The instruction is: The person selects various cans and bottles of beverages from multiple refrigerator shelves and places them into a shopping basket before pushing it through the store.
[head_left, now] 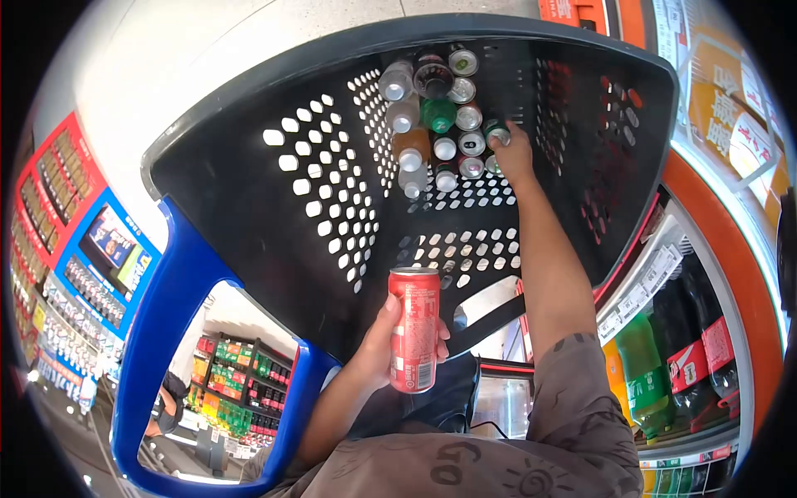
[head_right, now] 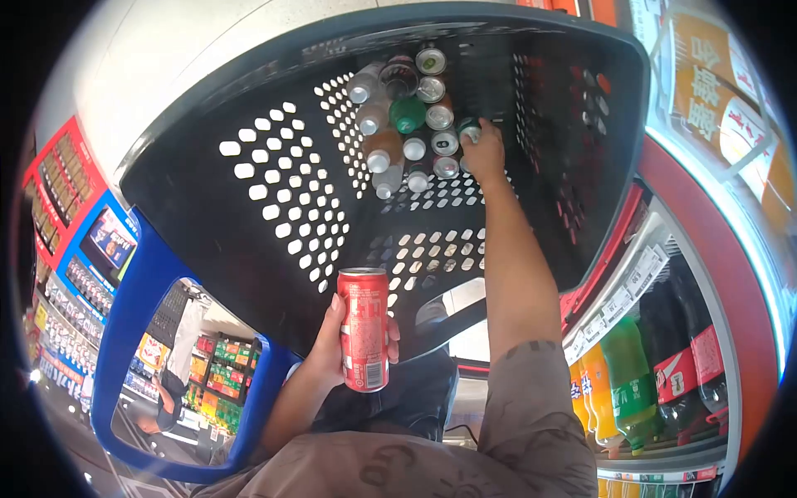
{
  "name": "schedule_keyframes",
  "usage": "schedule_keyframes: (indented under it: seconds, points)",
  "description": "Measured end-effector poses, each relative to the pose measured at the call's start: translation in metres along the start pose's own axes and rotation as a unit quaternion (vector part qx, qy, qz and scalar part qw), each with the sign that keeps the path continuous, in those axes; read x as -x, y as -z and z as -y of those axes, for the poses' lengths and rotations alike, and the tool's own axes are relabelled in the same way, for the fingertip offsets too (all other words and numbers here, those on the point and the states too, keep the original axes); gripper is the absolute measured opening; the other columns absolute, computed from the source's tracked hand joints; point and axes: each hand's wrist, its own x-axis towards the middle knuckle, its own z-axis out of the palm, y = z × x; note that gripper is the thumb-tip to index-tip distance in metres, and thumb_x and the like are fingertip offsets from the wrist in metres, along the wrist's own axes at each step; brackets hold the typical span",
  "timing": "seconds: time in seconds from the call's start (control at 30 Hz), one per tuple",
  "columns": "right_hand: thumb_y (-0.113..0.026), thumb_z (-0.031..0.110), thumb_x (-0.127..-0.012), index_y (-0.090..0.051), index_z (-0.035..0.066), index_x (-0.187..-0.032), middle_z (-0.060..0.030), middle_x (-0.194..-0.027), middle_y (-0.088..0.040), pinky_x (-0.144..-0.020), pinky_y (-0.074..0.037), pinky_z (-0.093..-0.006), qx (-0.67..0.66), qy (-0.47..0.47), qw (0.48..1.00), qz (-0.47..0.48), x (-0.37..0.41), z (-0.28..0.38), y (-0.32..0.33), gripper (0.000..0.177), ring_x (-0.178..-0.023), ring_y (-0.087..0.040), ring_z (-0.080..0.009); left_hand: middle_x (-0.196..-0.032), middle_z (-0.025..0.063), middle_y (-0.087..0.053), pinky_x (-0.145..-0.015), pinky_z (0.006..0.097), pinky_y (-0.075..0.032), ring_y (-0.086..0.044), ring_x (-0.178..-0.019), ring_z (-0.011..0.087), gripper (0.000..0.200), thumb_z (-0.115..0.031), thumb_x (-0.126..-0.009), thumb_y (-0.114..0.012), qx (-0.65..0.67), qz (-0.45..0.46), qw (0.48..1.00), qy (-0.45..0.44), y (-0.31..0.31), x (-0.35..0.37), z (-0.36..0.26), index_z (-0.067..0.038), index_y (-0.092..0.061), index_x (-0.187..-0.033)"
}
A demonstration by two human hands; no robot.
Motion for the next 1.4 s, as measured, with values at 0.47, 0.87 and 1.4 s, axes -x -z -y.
schedule_keyframes:
  seconds: [0.47,0.87,1.4]
  points:
    - [-0.076,0.038,-0.082,-0.057,0.007,-0.131,-0.0082,-0.108,-0.067,-0.081,-0.052,-0.0304,-0.367,0.033,0.76,0.536,0.149,0.163,0.115,0.061,-0.094,-0.065,-0.0177,-0.121,0.0218,-0.058,-0.089,0.0426,-0.054,-0.064,-0.106,0.0305,0.074,-0.065,-0.096,-0.038,-0.158,-0.03,0.984,-0.075,-0.004,-0.015,0.004,-0.003,-0.038,-0.135]
    - [-0.084,0.028,-0.068,-0.067,0.01,-0.102,-0.0092,-0.101,-0.064,-0.075,-0.054,-0.0392,0.031,0.16,0.985,-0.053,0.046,0.126,0.181,0.042,-0.087,-0.066,-0.0306,-0.099,0.014,-0.068,-0.084,0.0319,-0.051,-0.066,-0.094,0.0197,0.031,-0.032,-0.104,-0.046,-0.193,-0.063,0.977,-0.058,0.005,-0.01,0.015,-0.003,-0.054,-0.112]
    - [-0.066,0.036,-0.083,-0.06,0.016,-0.127,-0.0102,-0.126,-0.062,-0.093,-0.051,-0.0421,0.136,-0.031,0.989,0.051,-0.041,0.065,0.032,0.048,-0.113,-0.062,-0.0315,-0.093,0.0113,-0.068,-0.078,0.0293,-0.05,-0.065,-0.088,0.0174,0.028,-0.027,-0.104,-0.046,-0.174,-0.096,0.976,-0.091,0.032,0.008,0.005,-0.002,-0.058,-0.107]
